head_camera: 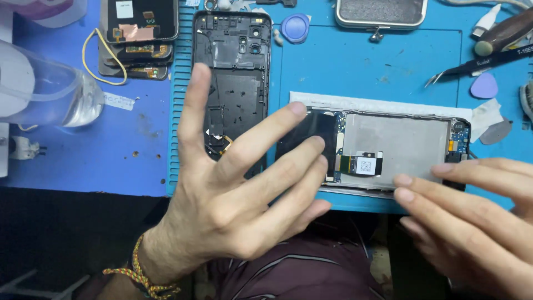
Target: Repairing a mobile phone by installing a battery and assembling the screen and chassis.
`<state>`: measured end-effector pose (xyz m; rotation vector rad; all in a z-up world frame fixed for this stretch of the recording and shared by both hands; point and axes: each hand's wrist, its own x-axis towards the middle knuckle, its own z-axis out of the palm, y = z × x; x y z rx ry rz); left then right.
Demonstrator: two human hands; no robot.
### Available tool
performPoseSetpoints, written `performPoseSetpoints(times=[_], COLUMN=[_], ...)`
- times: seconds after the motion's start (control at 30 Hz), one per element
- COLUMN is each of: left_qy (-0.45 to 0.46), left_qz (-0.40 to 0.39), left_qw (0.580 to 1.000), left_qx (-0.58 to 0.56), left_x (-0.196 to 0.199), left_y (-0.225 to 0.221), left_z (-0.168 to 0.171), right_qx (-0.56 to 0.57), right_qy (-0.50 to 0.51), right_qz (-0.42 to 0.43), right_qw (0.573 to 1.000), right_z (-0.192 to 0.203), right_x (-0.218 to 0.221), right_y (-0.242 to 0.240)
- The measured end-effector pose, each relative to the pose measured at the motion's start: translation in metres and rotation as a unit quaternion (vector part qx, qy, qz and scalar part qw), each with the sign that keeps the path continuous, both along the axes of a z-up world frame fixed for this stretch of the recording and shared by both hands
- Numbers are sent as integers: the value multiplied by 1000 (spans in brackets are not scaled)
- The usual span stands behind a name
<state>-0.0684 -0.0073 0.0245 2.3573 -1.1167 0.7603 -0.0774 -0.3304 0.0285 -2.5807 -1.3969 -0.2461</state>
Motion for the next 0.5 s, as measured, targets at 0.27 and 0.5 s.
performPoseSetpoints(times=[0.27, 0.5], left_qy=[-72, -107], left_qz=[72, 111], left_qw=[995, 988], left_qx=[-5, -4], left_x=[-13, -57], left_y=[0, 36], left_z=[-5, -21], right_qx=[41, 33], right_qy=[-24, 99], right_qz=[13, -123], right_qw=[999, 987], right_z=[-2, -73], right_x=[15, -4], right_y=[16, -59])
